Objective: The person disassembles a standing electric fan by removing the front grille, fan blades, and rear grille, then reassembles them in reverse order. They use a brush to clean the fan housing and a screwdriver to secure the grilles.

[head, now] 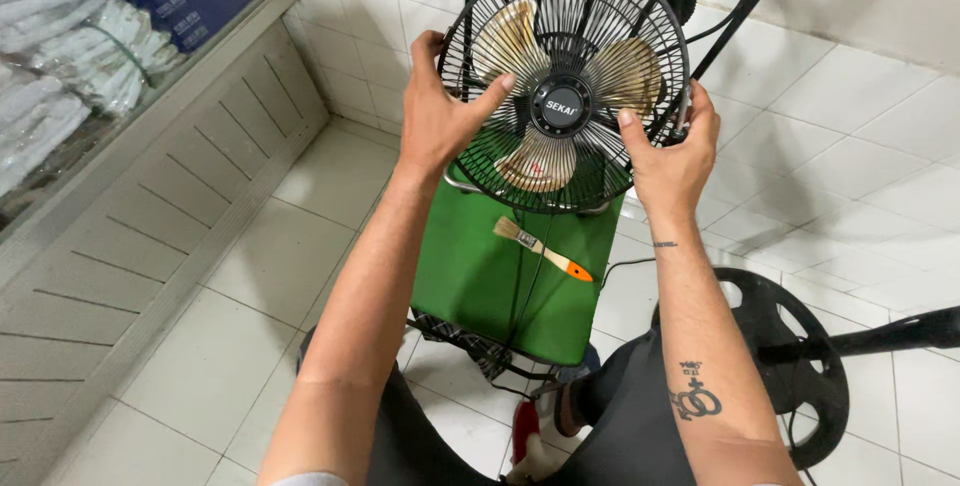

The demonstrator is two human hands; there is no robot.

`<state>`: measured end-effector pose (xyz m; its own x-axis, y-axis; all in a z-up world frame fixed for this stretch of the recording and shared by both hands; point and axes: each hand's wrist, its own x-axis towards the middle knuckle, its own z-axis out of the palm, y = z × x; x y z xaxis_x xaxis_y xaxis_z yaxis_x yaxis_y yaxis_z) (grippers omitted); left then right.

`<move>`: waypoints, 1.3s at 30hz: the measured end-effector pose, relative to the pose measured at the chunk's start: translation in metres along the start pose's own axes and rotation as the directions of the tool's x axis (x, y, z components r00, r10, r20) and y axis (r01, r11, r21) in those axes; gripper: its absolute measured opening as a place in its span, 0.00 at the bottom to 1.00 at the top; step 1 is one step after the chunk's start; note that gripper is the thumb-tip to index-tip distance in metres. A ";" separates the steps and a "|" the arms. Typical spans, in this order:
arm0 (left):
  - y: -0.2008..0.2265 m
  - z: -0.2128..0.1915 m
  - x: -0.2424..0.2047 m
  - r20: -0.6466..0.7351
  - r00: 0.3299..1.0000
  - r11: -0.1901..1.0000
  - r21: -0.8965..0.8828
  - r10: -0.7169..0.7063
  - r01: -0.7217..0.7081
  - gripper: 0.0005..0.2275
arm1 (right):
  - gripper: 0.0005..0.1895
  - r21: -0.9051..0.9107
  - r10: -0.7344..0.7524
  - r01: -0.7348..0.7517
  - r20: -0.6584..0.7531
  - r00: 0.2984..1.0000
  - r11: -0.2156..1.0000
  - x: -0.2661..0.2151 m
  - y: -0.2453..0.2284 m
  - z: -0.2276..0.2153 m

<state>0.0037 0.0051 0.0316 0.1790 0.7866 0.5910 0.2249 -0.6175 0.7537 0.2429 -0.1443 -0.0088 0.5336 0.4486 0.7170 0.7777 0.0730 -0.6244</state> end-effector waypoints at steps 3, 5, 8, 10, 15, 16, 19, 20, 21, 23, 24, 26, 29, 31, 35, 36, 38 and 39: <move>0.000 -0.002 0.002 0.073 0.983 0.982 -0.079 -0.166 0.172 0.39 | 0.38 -0.017 0.025 -0.025 -0.015 1.000 1.000 -0.002 0.000 0.001; -0.003 -0.003 0.004 0.092 0.969 0.959 -0.151 -0.228 0.240 0.37 | 0.39 -0.026 0.003 -0.003 -0.027 1.000 1.000 -0.001 -0.001 0.004; -0.014 0.002 0.010 0.060 0.983 0.958 -0.217 -0.176 0.185 0.37 | 0.40 -0.052 0.001 -0.003 -0.039 0.999 0.999 -0.002 -0.004 0.007; -0.023 0.007 0.010 0.077 0.978 0.930 -0.305 -0.194 0.208 0.39 | 0.40 -0.061 0.000 -0.003 -0.040 0.999 0.998 -0.001 -0.006 0.008; -0.040 0.005 -0.017 0.093 0.995 0.976 -0.213 -0.019 0.039 0.53 | 0.42 -0.046 -0.039 0.037 -0.035 0.999 0.998 0.000 -0.009 0.006; -0.044 -0.003 -0.033 0.115 0.989 0.988 -0.132 0.093 -0.078 0.58 | 0.42 -0.044 -0.026 0.025 -0.032 0.999 0.999 0.000 -0.009 0.005; -0.049 -0.009 -0.084 0.271 0.911 0.909 0.196 0.310 -0.368 0.65 | 0.41 -0.044 0.001 -0.002 -0.024 1.000 0.999 0.001 -0.004 0.003; -0.051 -0.009 -0.094 0.342 0.874 0.839 0.304 0.346 -0.451 0.66 | 0.41 -0.050 0.005 -0.006 -0.021 1.000 0.999 0.000 -0.004 0.002; -0.054 -0.006 -0.096 0.342 0.863 0.820 0.316 0.372 -0.478 0.64 | 0.42 -0.055 0.009 -0.010 -0.018 1.000 0.998 0.000 -0.003 0.002; -0.059 -0.001 -0.108 0.336 0.850 0.787 0.345 0.407 -0.512 0.60 | 0.41 -0.035 -0.006 0.005 -0.005 1.000 0.999 -0.003 0.001 0.000; -0.062 0.002 -0.107 0.333 0.851 0.802 0.318 0.406 -0.506 0.59 | 0.41 -0.021 -0.016 0.016 -0.004 1.000 1.000 -0.001 0.002 0.000; -0.068 0.006 -0.104 0.331 0.852 0.829 0.259 0.406 -0.496 0.57 | 0.41 0.004 -0.020 0.020 0.000 1.000 1.000 -0.001 0.002 0.001; -0.073 0.011 -0.105 0.299 0.846 0.827 0.228 0.442 -0.513 0.55 | 0.42 -0.013 -0.043 0.043 -0.019 0.999 0.999 0.000 0.003 0.003; -0.074 0.022 -0.107 0.227 0.845 0.818 0.224 0.484 -0.529 0.54 | 0.42 -0.016 -0.036 0.035 -0.023 0.999 0.999 -0.001 0.003 0.004; -0.079 0.032 -0.106 0.156 0.821 0.782 0.250 0.549 -0.571 0.54 | 0.42 -0.026 -0.057 0.056 -0.025 0.998 0.998 0.004 0.003 0.005; -0.080 0.033 -0.109 0.149 0.816 0.774 0.262 0.558 -0.577 0.54 | 0.42 -0.037 -0.072 0.071 -0.026 0.997 0.997 0.001 0.004 0.004; -0.080 0.033 -0.110 0.129 0.801 0.750 0.291 0.584 -0.594 0.54 | 0.42 -0.028 -0.047 0.047 -0.015 0.999 0.999 -0.001 0.003 0.003; -0.080 0.032 -0.107 0.116 0.805 0.756 0.289 0.581 -0.587 0.54 | 0.42 -0.020 -0.039 0.038 -0.012 0.999 0.999 0.001 0.001 0.005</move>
<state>-0.0024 -0.0297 -0.1011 0.3857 0.2743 0.8809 0.3422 -0.9292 0.1395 0.2427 -0.1397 -0.0107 0.5072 0.4343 0.7444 0.8042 0.0720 -0.5900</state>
